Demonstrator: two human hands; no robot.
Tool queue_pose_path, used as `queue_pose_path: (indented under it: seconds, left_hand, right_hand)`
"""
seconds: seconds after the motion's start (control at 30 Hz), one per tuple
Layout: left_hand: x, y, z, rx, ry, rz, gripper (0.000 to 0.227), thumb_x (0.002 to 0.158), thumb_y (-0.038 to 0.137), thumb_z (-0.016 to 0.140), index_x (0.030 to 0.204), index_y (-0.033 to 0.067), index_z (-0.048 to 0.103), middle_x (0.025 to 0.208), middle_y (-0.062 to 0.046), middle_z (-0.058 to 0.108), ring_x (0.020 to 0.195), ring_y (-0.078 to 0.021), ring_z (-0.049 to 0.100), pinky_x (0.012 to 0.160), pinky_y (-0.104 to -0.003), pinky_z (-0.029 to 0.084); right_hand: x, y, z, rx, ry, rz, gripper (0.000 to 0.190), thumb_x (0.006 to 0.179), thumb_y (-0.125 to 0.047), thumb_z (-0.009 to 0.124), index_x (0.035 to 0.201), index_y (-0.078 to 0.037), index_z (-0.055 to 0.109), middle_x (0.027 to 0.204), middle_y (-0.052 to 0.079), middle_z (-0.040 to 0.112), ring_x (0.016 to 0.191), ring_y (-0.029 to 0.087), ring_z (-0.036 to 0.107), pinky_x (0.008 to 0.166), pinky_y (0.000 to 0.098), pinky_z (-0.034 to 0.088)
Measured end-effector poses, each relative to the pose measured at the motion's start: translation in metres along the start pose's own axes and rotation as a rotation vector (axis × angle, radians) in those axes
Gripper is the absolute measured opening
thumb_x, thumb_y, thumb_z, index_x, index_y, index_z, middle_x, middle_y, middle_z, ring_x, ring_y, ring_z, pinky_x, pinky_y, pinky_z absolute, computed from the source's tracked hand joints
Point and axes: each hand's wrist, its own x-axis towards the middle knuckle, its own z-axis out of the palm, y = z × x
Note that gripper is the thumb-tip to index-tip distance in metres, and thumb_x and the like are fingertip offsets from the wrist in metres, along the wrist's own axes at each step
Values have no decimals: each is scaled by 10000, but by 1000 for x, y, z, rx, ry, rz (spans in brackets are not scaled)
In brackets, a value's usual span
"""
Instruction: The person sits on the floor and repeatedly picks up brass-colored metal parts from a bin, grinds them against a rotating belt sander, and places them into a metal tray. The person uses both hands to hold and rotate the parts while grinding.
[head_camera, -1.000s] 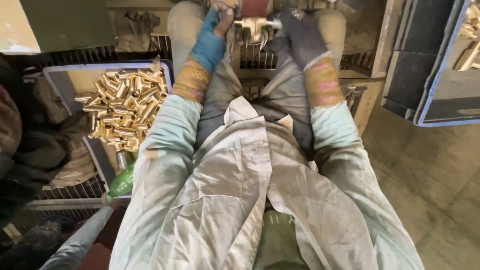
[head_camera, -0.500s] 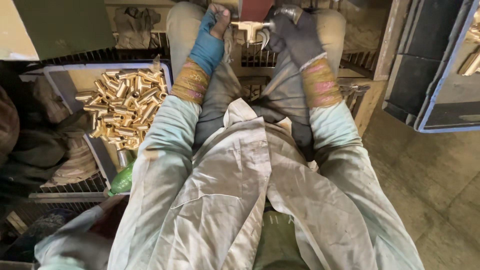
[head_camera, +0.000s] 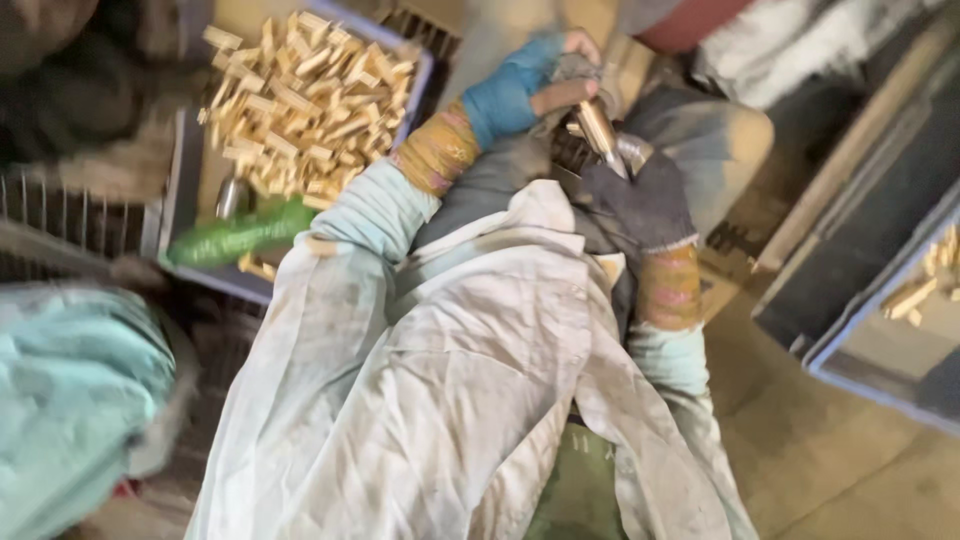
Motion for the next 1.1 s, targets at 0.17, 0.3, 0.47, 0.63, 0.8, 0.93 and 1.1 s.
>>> queue_pose_path:
  seconds: [0.17,0.3,0.47,0.63,0.8,0.93,1.1]
  left_hand:
    - [-75,38,-49,-88,393,-262,301,1009,200,750,1241,87,596,938,-56,588,801,-174,523,716,-324,418]
    - [-176,48,-115,593,451,4,368,1041,329,701,1200,5,626,1106,-191,696,1010,-334,676,853,-438,542]
    - [-287,23,-145,736,336,-906,300,1038,360,605,1067,63,634,923,-188,688,845,-322,681,813,-440,552]
    - [-351,-34,-139,806,474,-814,283,997,316,672,1033,36,648,945,-167,683,887,-306,658,839,-417,530]
    - [-403,-71,-165,617,934,-510,304,1045,294,681,1047,2,598,976,-160,680,931,-308,646,864,-399,537]
    - [-444,-77,-195,453,1291,-413,297,947,238,736,1135,65,583,1059,-128,721,975,-297,691,844,-374,569]
    - [-506,-70,-190,1711,558,-1194,472,910,167,665,1374,210,589,1102,-129,739,1060,-359,668,930,-450,502]
  right_hand:
    - [-16,-19,13,-289,-92,-412,93,991,-122,715,1028,-36,724,860,25,668,756,108,605,727,302,499]
    - [-15,-6,12,37,0,-209,227,974,-109,704,1184,-23,717,882,-17,640,775,64,558,696,262,489]
    - [-12,13,3,-143,96,-256,151,990,-97,724,1067,28,684,852,21,654,766,94,591,701,278,502]
    - [-8,37,3,-133,157,-288,182,979,-97,746,1113,19,702,909,27,673,815,111,604,755,288,515]
    - [2,62,-7,-218,154,-486,214,995,-43,763,1192,26,716,1129,86,737,1051,177,675,987,333,541]
    - [7,78,-15,-184,228,-367,273,933,-40,779,1193,17,720,1132,94,735,1025,188,674,956,330,544]
    - [12,86,-10,64,330,-263,306,915,-72,799,1192,2,691,1104,55,693,977,150,640,885,310,548]
